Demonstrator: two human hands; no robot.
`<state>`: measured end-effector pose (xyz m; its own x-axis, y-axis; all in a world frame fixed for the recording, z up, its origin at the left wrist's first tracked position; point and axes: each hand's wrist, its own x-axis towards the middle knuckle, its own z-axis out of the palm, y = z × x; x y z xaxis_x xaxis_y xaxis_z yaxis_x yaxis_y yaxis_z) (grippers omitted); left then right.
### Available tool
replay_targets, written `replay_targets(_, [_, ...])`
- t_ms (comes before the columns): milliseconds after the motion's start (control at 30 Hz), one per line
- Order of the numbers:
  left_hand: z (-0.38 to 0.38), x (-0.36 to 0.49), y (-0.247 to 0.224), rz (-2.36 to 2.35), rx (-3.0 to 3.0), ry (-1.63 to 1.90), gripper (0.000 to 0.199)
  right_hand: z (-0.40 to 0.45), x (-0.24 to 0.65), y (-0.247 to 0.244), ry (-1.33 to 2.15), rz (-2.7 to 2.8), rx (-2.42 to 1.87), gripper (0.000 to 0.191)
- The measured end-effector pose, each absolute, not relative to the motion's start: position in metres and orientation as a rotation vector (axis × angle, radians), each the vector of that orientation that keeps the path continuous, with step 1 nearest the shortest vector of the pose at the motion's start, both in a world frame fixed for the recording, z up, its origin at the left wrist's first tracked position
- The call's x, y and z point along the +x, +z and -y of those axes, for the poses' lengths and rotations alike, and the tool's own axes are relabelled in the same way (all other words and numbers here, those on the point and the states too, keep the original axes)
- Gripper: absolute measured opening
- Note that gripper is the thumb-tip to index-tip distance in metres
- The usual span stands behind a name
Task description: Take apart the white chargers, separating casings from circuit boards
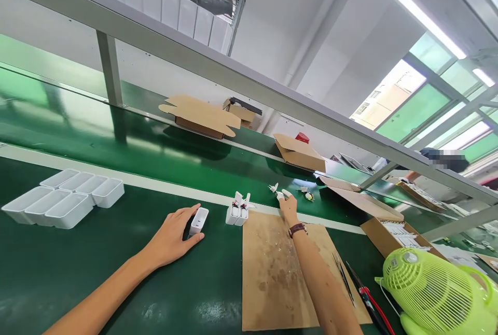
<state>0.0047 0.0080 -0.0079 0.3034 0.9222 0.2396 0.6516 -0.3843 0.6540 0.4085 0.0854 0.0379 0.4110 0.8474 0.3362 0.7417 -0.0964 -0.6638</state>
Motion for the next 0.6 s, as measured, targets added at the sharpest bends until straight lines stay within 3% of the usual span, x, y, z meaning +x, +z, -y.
replay_targets(233, [-0.010,0.005,-0.013,-1.349,2.187,0.873,0.058,-0.013,0.418,0.079,0.460,1.445,-1.812,0.054])
replay_targets(467, [-0.008,0.008,-0.021,-1.353,2.238,0.898,0.057,0.041,0.402,0.076,0.670,1.744,-1.906,0.038])
replay_targets(600, [-0.007,0.006,-0.027,-1.334,2.250,0.901,0.061,0.019,0.406,0.063,0.511,1.779,-1.944,0.030])
